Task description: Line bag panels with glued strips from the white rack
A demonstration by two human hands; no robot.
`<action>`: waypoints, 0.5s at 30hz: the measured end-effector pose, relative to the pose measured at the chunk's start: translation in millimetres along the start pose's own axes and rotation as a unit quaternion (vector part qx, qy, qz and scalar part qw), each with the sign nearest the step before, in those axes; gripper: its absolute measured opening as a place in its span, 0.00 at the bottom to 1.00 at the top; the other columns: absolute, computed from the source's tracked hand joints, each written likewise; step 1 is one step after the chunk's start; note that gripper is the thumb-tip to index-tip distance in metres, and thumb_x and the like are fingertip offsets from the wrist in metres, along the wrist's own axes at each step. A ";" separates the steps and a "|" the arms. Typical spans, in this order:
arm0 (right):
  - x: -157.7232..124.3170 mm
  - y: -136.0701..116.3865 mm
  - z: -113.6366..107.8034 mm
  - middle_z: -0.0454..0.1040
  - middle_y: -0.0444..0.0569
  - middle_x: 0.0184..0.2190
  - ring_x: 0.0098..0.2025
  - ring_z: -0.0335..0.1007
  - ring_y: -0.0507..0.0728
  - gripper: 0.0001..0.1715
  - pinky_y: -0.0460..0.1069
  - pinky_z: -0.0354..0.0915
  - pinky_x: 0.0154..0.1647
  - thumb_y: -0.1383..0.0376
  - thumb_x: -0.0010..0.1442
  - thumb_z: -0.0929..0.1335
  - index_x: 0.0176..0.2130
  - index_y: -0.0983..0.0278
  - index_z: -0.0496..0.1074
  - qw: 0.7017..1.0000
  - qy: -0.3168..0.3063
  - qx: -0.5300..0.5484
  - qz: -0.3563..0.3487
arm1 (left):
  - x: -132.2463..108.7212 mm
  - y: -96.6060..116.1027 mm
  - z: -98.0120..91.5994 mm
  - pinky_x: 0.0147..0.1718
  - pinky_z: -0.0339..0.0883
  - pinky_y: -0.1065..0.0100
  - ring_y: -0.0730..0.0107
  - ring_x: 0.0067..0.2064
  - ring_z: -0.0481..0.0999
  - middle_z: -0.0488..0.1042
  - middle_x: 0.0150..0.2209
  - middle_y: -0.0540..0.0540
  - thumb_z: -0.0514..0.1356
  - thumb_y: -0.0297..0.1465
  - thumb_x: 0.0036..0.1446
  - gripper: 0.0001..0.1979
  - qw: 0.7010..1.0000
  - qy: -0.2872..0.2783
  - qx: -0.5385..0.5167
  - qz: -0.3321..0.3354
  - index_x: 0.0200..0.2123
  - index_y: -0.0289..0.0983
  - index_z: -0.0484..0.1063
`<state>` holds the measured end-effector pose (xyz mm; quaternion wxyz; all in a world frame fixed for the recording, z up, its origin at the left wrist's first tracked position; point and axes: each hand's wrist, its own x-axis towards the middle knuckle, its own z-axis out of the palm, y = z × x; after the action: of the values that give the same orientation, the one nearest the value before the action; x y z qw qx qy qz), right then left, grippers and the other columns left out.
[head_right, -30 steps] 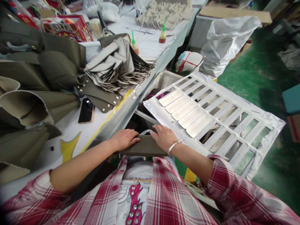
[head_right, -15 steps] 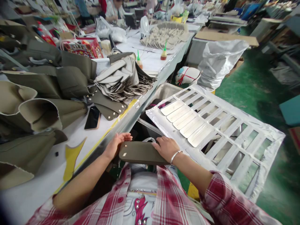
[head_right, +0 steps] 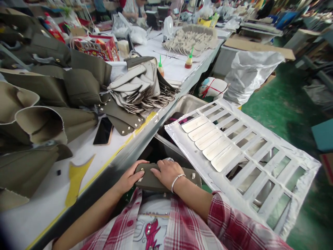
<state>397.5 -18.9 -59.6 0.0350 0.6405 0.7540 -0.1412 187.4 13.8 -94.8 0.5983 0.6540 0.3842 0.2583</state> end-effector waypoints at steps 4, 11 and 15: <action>-27.2 45.5 3.8 0.72 0.54 0.39 0.43 0.68 0.62 0.28 0.56 0.57 0.45 0.49 0.65 0.54 0.50 0.64 0.65 0.998 0.006 -0.027 0.056 | -2.7 0.2 2.6 0.53 0.57 0.65 0.63 0.54 0.65 0.65 0.54 0.47 0.51 0.36 0.60 0.19 1.000 -0.006 0.008 -0.006 0.54 0.40 0.61; -46.1 70.5 13.5 0.69 0.52 0.47 0.50 0.63 0.65 0.28 0.57 0.54 0.51 0.46 0.60 0.59 0.50 0.59 0.66 0.958 0.032 0.238 0.157 | 0.9 -3.9 4.7 0.60 0.48 0.62 0.64 0.61 0.57 0.59 0.59 0.45 0.48 0.39 0.61 0.22 0.997 -0.026 0.070 -0.006 0.57 0.41 0.55; -54.3 94.7 17.8 0.69 0.49 0.49 0.53 0.62 0.60 0.27 0.54 0.53 0.55 0.47 0.60 0.58 0.51 0.58 0.66 0.742 0.071 0.624 0.236 | 12.1 18.9 -1.1 0.60 0.47 0.54 0.59 0.62 0.54 0.56 0.61 0.40 0.50 0.44 0.58 0.30 0.975 -0.039 0.220 0.010 0.61 0.38 0.48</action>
<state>497.2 -62.3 -79.9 -0.3937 0.6851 0.3226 -0.5211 197.1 24.4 -77.5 0.4511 0.7831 0.4017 0.1480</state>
